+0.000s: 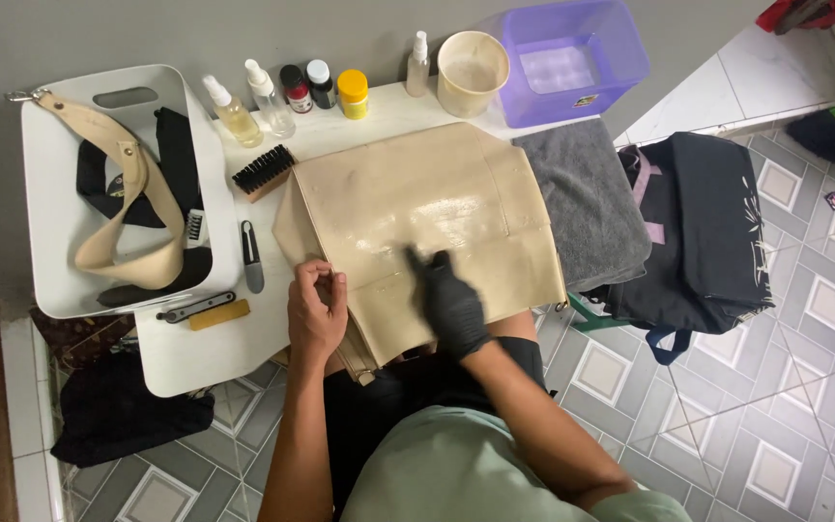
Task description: Applying a protective or conditioning treatment to the surface of a leather bag using a gloved finger and a small applicator.
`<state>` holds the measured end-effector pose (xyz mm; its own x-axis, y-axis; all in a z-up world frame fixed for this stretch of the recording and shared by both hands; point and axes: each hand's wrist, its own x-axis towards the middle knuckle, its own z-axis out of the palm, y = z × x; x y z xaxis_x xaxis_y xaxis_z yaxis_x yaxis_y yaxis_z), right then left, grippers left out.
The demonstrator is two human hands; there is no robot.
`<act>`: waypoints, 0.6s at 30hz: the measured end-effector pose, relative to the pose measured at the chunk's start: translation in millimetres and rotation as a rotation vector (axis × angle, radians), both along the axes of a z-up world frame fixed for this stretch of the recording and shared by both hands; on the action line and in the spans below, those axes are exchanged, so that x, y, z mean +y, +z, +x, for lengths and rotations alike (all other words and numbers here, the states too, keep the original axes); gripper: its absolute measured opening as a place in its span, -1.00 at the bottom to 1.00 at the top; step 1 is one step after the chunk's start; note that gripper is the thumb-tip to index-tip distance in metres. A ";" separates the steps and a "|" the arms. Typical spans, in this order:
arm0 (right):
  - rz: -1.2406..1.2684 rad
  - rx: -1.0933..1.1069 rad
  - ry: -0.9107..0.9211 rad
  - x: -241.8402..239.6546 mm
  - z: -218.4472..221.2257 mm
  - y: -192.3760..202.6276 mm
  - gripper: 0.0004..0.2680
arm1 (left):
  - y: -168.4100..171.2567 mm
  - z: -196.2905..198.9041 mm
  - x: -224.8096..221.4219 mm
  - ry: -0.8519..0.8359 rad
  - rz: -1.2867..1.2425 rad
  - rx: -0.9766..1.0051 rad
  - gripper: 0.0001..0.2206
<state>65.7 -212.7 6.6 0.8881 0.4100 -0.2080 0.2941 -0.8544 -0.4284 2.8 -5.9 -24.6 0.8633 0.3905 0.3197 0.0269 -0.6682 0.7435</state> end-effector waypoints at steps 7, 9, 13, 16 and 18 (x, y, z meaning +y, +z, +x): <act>-0.137 -0.616 -0.393 -130.8 74.0 -73.9 -0.60 | -5.4 -0.5 2.7 0.001 0.011 0.016 -0.84; -0.052 -0.540 -0.429 -107.8 59.9 -69.6 -0.60 | -4.7 -1.3 1.2 0.005 0.005 0.018 -0.85; -0.057 -0.733 -0.007 -13.1 18.5 -74.6 -0.61 | -4.1 -0.6 1.8 -0.001 0.011 0.017 -0.85; -0.002 -0.513 0.074 44.1 -14.5 -49.0 -0.53 | 2.2 -2.2 -0.3 -0.004 0.015 0.002 -0.85; 0.026 -0.382 0.118 53.3 -18.2 -29.8 -0.46 | 3.4 -0.8 0.1 0.005 0.022 -0.001 -0.85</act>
